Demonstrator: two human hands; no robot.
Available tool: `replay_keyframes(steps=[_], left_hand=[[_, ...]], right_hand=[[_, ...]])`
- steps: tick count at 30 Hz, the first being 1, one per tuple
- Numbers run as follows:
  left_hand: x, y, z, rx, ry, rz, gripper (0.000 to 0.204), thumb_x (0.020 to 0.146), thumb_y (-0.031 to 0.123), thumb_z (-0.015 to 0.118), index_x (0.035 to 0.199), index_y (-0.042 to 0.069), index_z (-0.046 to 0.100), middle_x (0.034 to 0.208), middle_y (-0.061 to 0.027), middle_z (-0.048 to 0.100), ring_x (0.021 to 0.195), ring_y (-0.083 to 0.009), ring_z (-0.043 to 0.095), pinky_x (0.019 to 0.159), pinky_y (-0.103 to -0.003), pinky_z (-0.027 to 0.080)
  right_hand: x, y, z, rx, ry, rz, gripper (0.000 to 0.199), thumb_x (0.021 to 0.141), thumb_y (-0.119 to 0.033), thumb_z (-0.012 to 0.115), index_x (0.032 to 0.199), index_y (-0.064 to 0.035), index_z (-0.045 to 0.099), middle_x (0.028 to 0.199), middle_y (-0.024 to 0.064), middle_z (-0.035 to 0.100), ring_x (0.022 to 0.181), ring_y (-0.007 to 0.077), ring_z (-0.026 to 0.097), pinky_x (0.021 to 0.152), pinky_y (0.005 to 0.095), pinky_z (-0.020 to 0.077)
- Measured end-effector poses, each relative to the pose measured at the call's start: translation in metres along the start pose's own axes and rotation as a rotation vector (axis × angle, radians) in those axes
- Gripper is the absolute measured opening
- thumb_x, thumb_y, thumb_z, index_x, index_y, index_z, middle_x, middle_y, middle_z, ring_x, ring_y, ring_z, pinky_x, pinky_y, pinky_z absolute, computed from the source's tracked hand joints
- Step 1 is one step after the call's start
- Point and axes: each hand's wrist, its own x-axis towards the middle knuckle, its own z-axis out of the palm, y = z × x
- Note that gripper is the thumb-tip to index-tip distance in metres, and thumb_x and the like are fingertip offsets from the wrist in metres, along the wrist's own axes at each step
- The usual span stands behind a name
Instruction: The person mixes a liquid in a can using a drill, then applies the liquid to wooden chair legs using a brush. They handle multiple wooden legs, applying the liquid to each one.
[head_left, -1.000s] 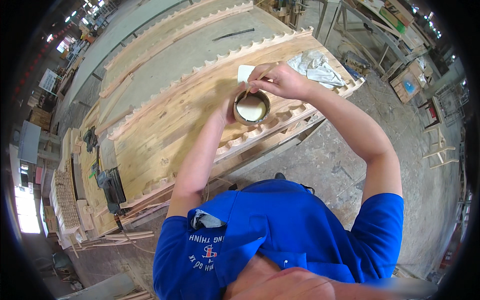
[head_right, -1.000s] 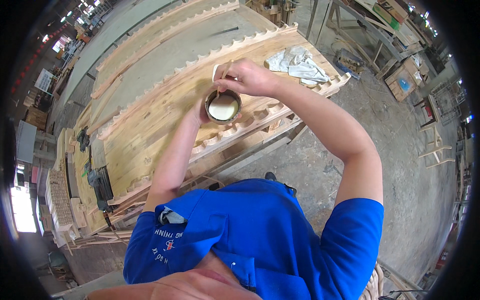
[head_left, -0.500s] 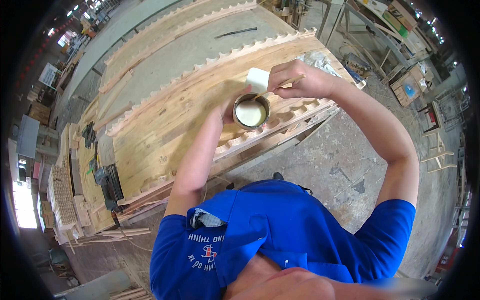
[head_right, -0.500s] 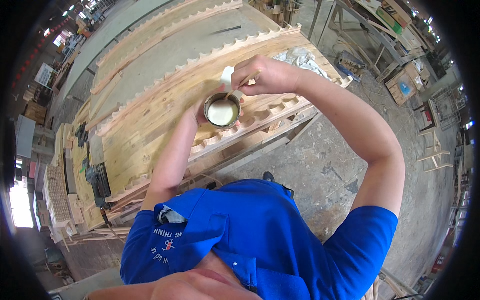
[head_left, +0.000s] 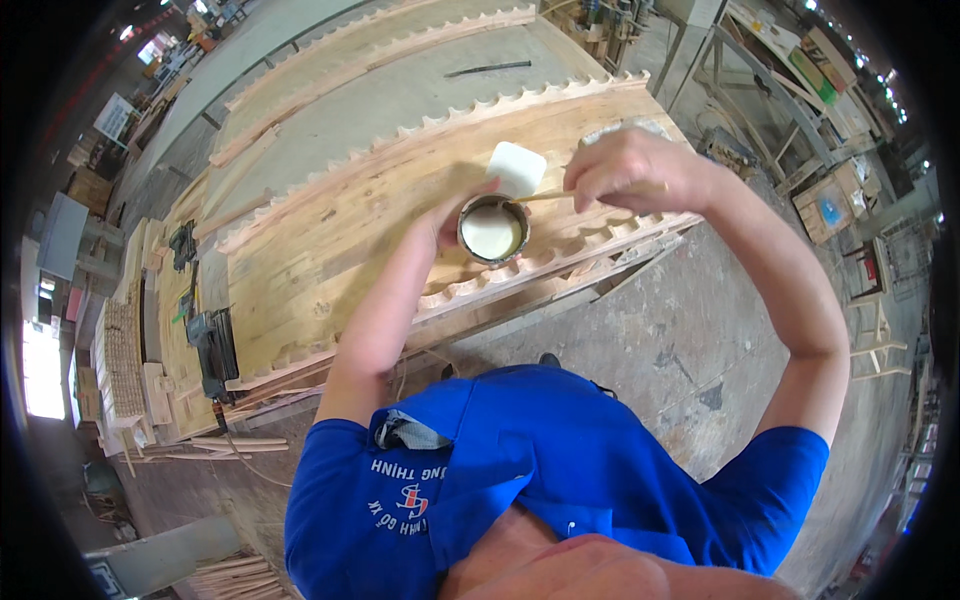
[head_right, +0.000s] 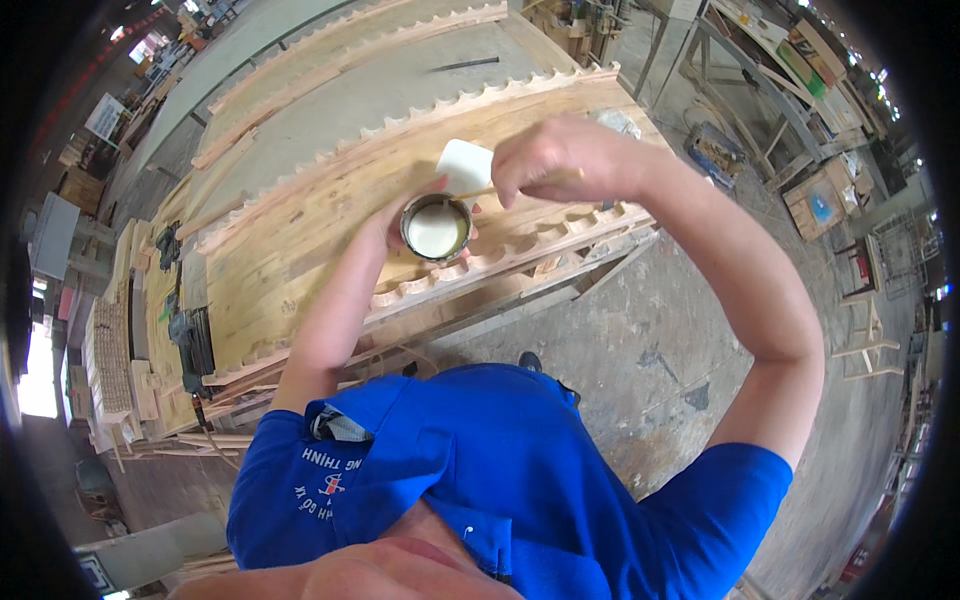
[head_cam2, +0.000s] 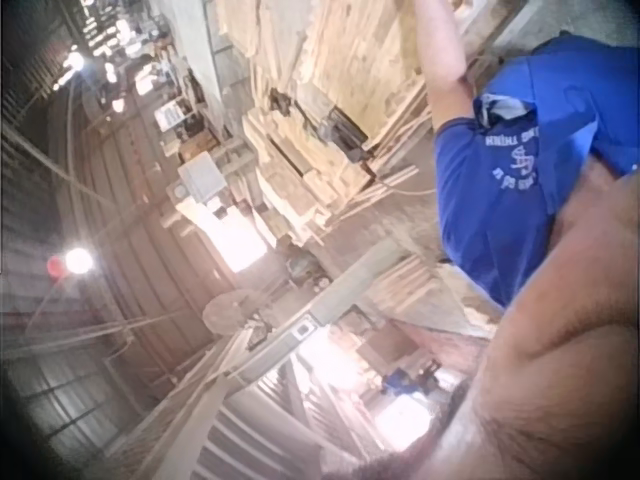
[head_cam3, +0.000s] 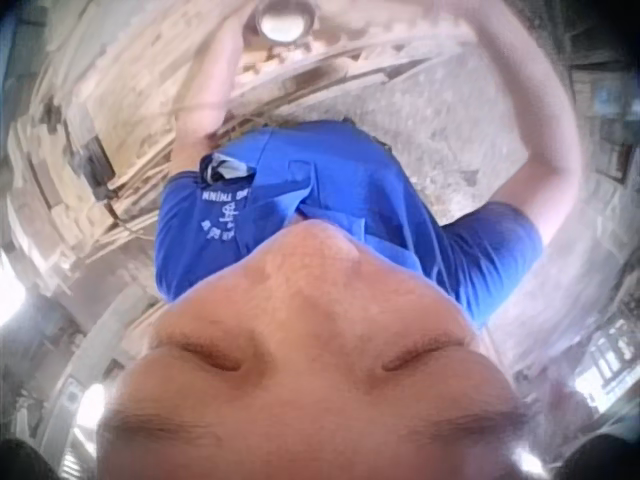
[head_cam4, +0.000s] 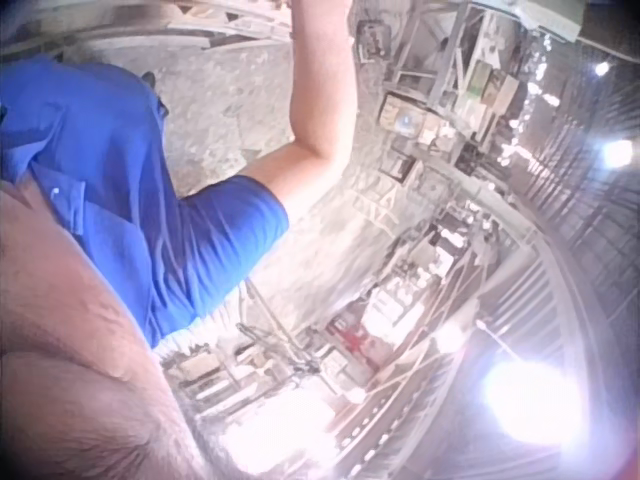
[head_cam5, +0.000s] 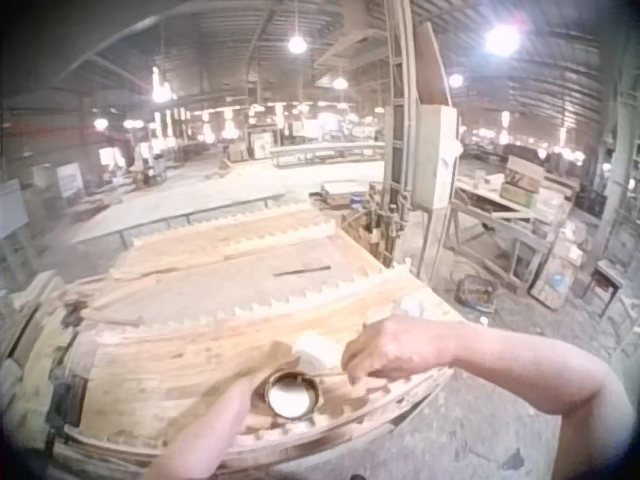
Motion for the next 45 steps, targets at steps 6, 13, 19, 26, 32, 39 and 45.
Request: replay_keyframes(steps=[6,13,19,26,32,39,45], left_hand=[[0.036,0.015,-0.048,-0.127,0.409,0.194,0.037,0.085,0.044,0.061,0.105,0.013,0.062,0.1,-0.0019,0.065,0.088,-0.0128,0.063,0.074,-0.031,0.054],[0.111,0.076,-0.082,0.094,0.704,0.293,0.023,0.083,0.036,0.066,0.092,0.015,0.062,0.08,0.0013,0.064,0.066,-0.0095,0.061,0.057,-0.028,0.054],[0.076,0.077,-0.118,0.061,0.908,0.362,0.03,0.086,0.031,0.063,0.099,0.004,0.058,0.086,-0.006,0.064,0.07,-0.0159,0.063,0.062,-0.03,0.055],[-0.04,0.004,-0.067,0.354,1.178,0.539,0.035,0.09,0.029,0.055,0.112,0.001,0.052,0.099,-0.013,0.061,0.084,-0.0216,0.064,0.073,-0.032,0.054],[-0.17,-0.116,0.027,0.137,1.657,0.788,0.027,0.092,0.02,0.052,0.112,0.002,0.056,0.089,-0.0099,0.063,0.075,-0.0149,0.063,0.063,-0.026,0.053],[-0.2,-0.255,0.141,-0.054,2.175,0.886,0.022,0.093,0.019,0.052,0.104,0.002,0.06,0.075,-0.0067,0.063,0.057,-0.0078,0.054,0.05,-0.021,0.045],[-0.208,-0.318,0.212,-0.139,2.272,0.901,0.02,0.092,0.019,0.053,0.101,0.003,0.06,0.073,-0.0042,0.063,0.058,-0.0073,0.054,0.052,-0.021,0.045]], right_hand=[[-0.037,0.005,0.017,-0.037,0.292,0.122,0.012,0.074,0.001,0.062,0.085,-0.0028,0.064,0.091,0.011,0.065,0.085,0.0266,0.064,0.069,0.0347,0.0522],[-0.059,0.066,0.122,-0.083,0.671,0.362,0.019,0.081,0.0,0.058,0.098,-0.0051,0.062,0.095,0.015,0.064,0.093,0.0297,0.063,0.08,0.0387,0.0523],[-0.031,0.06,0.152,-0.143,0.249,0.479,0.054,0.08,-0.004,0.05,0.132,-0.0132,0.04,0.132,0.0132,0.047,0.123,0.0291,0.045,0.096,0.0426,0.0419],[-0.027,0.071,0.161,-0.277,0.031,0.553,0.061,0.081,-0.008,0.05,0.139,-0.0123,0.031,0.128,0.0126,0.051,0.124,0.0278,0.045,0.093,0.0459,0.0419],[-0.019,0.07,0.156,-0.098,-0.146,0.649,0.066,0.081,-0.009,0.047,0.143,-0.0172,0.025,0.114,0.0144,0.06,0.118,0.0295,0.05,0.092,0.0495,0.0404],[-0.014,0.056,0.145,0.041,-0.141,0.83,0.061,0.081,-0.011,0.047,0.139,-0.0219,0.033,0.113,0.0238,0.058,0.107,0.0355,0.056,0.091,0.0467,0.0424],[-0.039,0.092,0.171,-0.129,0.403,0.348,0.05,0.079,-0.001,0.05,0.129,-0.0029,0.044,0.135,0.0209,0.042,0.127,0.0347,0.037,0.104,0.0437,0.0317]])
